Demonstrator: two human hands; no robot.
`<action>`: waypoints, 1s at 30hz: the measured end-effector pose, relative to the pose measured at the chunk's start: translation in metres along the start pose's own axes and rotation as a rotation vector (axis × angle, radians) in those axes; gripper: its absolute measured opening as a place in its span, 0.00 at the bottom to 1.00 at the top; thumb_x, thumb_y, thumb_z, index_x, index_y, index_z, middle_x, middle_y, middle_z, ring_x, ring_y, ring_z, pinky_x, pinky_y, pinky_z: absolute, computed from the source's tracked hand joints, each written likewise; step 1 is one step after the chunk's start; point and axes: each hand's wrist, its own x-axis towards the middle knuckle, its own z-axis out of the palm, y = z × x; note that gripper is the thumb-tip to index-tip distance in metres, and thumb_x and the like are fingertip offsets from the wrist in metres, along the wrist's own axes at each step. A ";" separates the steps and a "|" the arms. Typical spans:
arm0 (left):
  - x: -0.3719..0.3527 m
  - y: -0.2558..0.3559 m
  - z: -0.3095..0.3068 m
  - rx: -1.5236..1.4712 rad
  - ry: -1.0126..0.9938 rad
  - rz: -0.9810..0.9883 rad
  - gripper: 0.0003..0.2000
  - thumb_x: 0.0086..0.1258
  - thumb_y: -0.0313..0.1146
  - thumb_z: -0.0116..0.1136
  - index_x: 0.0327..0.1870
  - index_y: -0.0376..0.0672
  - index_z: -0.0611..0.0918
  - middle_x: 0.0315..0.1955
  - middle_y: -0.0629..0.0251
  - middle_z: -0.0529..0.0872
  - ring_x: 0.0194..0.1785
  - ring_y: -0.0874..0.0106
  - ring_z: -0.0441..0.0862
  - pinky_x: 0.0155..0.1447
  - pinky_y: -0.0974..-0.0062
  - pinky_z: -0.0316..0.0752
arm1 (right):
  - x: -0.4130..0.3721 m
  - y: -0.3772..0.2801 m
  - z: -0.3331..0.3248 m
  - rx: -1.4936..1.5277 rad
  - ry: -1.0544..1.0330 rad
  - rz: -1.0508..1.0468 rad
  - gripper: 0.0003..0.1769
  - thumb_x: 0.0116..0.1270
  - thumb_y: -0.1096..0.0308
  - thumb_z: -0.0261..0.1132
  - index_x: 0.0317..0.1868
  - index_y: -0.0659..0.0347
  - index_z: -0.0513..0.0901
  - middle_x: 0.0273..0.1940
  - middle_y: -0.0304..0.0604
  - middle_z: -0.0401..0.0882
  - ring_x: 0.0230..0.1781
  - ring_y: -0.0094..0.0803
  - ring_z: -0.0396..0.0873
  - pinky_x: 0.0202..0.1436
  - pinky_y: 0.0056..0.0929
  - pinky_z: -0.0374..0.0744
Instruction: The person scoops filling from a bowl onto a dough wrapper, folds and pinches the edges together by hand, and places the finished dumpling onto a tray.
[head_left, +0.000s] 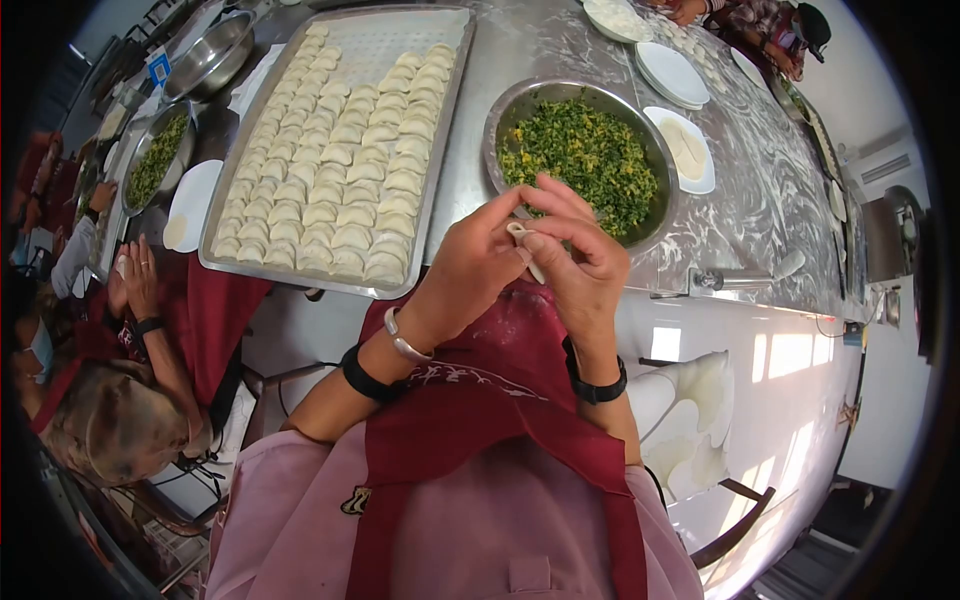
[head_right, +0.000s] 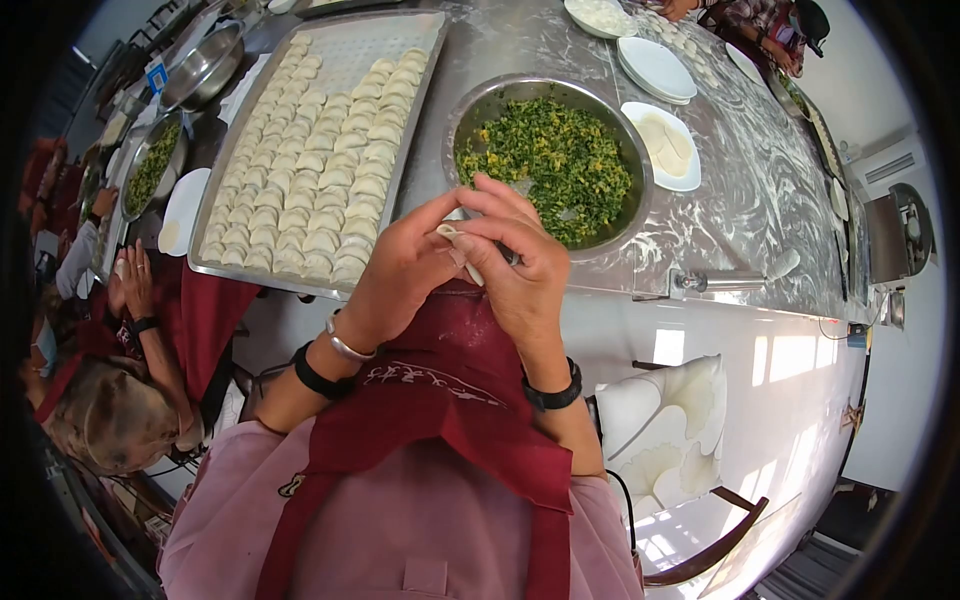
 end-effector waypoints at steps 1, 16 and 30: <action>-0.004 0.000 0.004 0.012 0.046 0.003 0.28 0.75 0.23 0.52 0.76 0.33 0.65 0.50 0.65 0.82 0.50 0.80 0.80 0.54 0.79 0.79 | 0.000 -0.001 0.002 -0.001 0.034 -0.004 0.09 0.59 0.74 0.74 0.41 0.64 0.91 0.53 0.47 0.88 0.66 0.45 0.77 0.68 0.43 0.74; -0.016 0.007 -0.008 0.066 -0.153 -0.068 0.27 0.74 0.23 0.54 0.74 0.35 0.67 0.50 0.65 0.84 0.48 0.81 0.80 0.51 0.79 0.77 | 0.007 -0.022 -0.011 -0.013 -0.256 0.042 0.20 0.56 0.69 0.78 0.50 0.63 0.89 0.60 0.46 0.84 0.73 0.44 0.70 0.65 0.39 0.77; -0.028 0.004 0.005 -0.120 0.048 0.022 0.18 0.73 0.22 0.57 0.63 0.32 0.75 0.51 0.65 0.83 0.51 0.82 0.80 0.53 0.81 0.77 | -0.008 -0.028 0.015 0.206 0.024 0.055 0.13 0.60 0.76 0.73 0.47 0.64 0.90 0.54 0.48 0.88 0.73 0.49 0.71 0.72 0.43 0.70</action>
